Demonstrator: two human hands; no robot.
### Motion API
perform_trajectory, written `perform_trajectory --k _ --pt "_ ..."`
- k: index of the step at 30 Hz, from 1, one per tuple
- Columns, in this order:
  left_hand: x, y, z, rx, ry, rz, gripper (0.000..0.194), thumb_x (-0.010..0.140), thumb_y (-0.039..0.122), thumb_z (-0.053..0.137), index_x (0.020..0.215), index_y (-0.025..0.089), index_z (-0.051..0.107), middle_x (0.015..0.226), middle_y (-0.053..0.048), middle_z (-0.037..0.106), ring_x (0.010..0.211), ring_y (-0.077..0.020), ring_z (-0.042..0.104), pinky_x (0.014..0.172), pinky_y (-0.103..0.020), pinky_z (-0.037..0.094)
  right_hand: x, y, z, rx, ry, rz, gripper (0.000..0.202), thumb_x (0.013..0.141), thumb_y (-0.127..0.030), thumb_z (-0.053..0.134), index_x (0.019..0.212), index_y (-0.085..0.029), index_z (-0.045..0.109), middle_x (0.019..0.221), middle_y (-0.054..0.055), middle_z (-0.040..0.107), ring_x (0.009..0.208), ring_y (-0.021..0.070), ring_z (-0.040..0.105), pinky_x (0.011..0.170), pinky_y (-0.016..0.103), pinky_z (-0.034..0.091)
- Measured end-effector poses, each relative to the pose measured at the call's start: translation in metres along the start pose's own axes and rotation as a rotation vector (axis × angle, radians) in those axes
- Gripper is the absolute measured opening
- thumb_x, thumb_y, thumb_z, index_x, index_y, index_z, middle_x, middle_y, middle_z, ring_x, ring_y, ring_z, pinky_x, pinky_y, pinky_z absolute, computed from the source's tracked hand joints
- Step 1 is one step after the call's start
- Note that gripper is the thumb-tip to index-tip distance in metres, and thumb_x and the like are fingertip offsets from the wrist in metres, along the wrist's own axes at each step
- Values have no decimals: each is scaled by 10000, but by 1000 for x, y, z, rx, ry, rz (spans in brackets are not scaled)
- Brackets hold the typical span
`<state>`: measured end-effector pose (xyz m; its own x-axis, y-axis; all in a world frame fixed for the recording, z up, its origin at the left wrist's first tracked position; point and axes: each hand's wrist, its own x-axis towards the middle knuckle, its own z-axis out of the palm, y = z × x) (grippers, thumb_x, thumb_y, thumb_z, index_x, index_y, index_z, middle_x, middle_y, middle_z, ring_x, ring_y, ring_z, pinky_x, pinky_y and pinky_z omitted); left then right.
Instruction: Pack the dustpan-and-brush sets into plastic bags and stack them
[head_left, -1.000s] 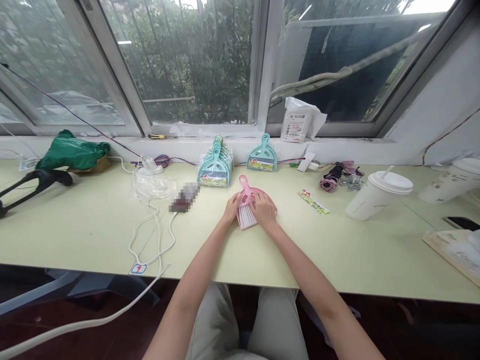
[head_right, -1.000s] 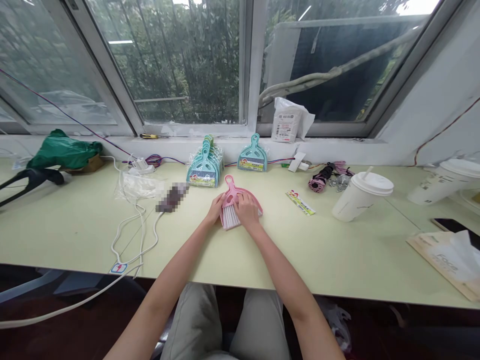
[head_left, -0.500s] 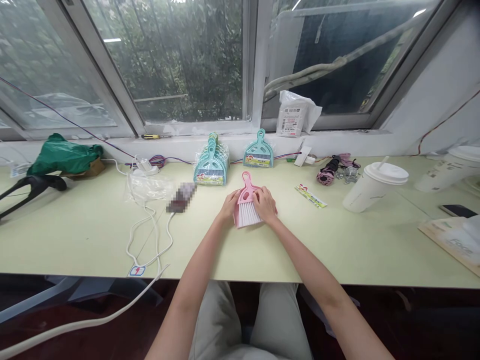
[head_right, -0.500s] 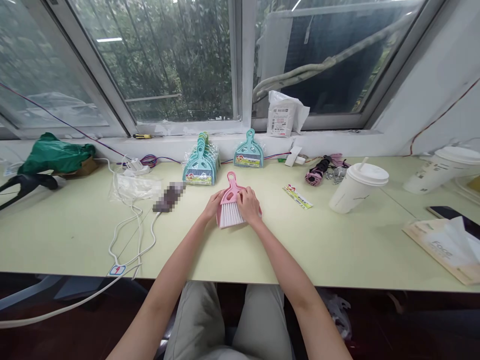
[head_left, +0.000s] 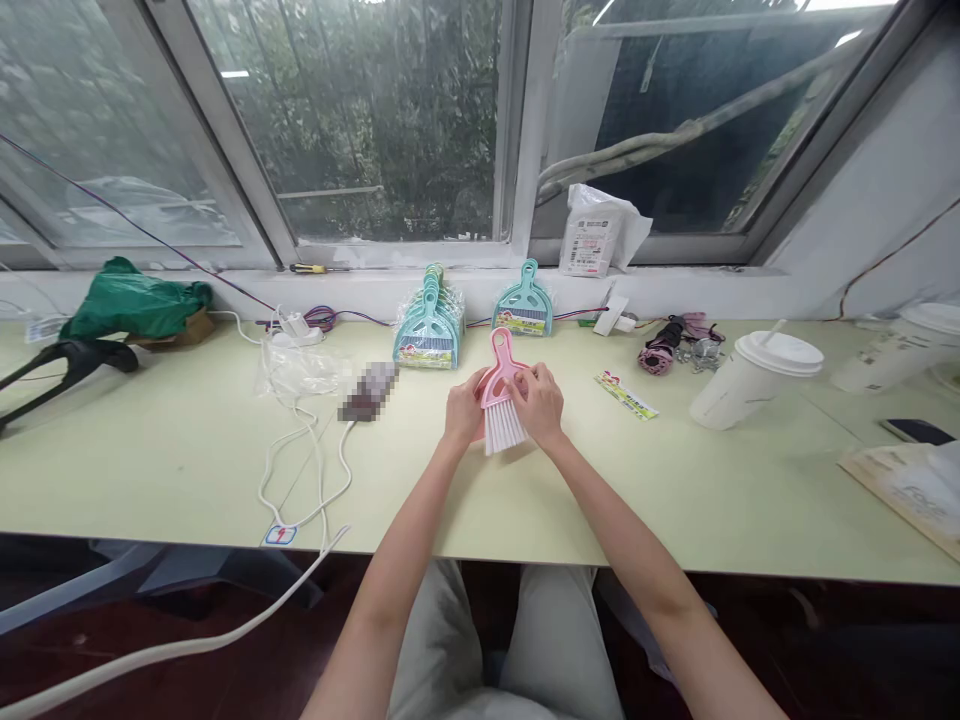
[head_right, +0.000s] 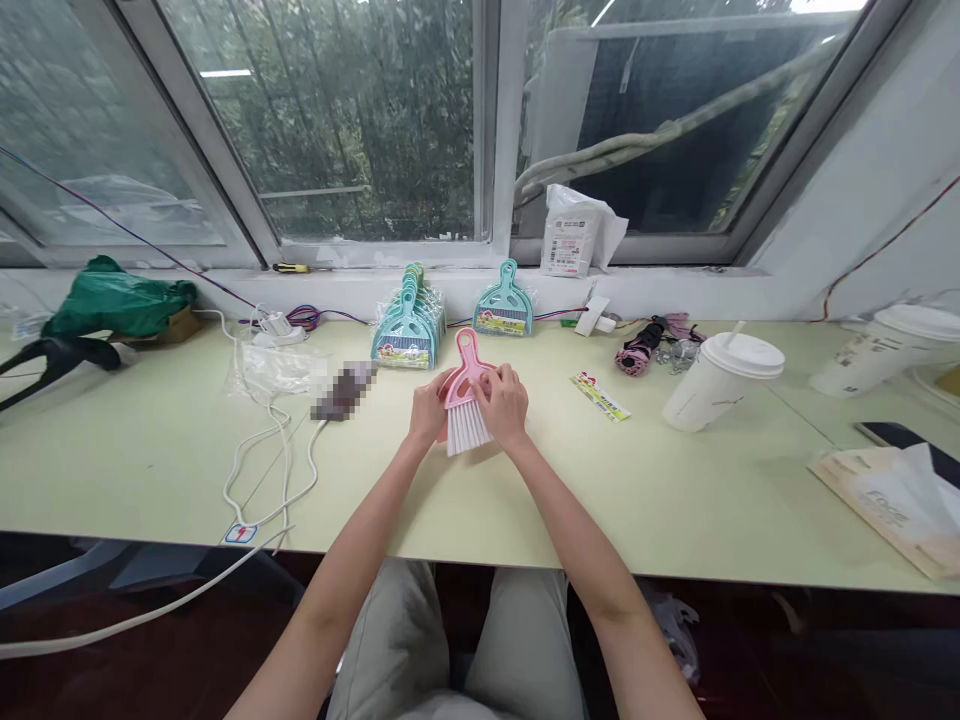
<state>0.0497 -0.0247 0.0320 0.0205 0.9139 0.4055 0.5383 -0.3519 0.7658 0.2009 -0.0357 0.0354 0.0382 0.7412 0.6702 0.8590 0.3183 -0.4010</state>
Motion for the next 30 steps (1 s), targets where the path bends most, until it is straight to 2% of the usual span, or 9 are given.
perform_trajectory --k 3,5,10,13,15,19,24,28,30 --pt "8 -10 -11 223 142 -98 446 872 231 425 1308 229 516 1016 -88 696 870 -227 632 810 -314 433 8 2 -15 -64 17 -49 352 903 -497 426 841 -200 605 895 52 523 861 195 510 733 298 361" --pt "13 -24 -23 292 159 -161 437 854 213 431 1278 209 538 1059 -100 682 938 -241 621 816 -311 431 13 11 -21 -127 -26 -38 339 897 -480 443 841 -197 620 918 58 533 857 193 516 727 299 352" --pt "14 -57 -44 423 -88 -357 278 845 254 441 995 201 669 942 -110 697 895 -264 629 716 -309 437 15 58 -15 -356 -281 101 317 856 -434 490 818 -176 670 945 90 560 879 217 534 747 325 341" --pt "13 -65 -42 503 -126 -410 280 863 343 445 982 223 668 945 -107 696 918 -264 624 716 -311 424 10 80 -6 -424 -428 173 303 824 -416 516 842 -169 691 967 112 582 929 246 537 785 356 332" --pt "13 -68 -40 509 -113 -402 328 867 427 441 1002 230 664 995 -107 687 938 -253 615 723 -306 419 8 87 -2 -439 -476 195 286 800 -404 539 869 -174 694 977 116 597 941 255 537 804 373 321" --pt "14 -71 -37 511 -60 -369 407 855 527 427 967 216 664 1038 -113 666 929 -229 606 711 -290 411 7 87 2 -455 -489 210 297 767 -408 567 901 -177 698 1012 131 607 977 273 525 830 398 299" --pt "13 -73 -36 517 -42 -353 371 860 511 421 823 219 648 889 -93 685 829 -224 611 650 -285 393 8 86 2 -440 -522 246 315 726 -404 598 882 -151 703 1016 157 608 984 290 525 828 404 298" --pt "11 -68 -29 556 -50 -322 338 876 449 401 790 207 620 827 -100 672 764 -230 608 603 -288 368 12 85 1 -317 -396 305 257 742 -383 578 847 -176 690 1004 116 609 986 266 531 835 386 308" --pt "8 -62 -21 567 -89 -277 322 886 419 389 792 204 609 808 -96 666 742 -225 605 602 -286 363 13 81 2 -214 -344 266 234 767 -384 561 852 -202 681 1016 86 609 996 241 530 839 365 314"
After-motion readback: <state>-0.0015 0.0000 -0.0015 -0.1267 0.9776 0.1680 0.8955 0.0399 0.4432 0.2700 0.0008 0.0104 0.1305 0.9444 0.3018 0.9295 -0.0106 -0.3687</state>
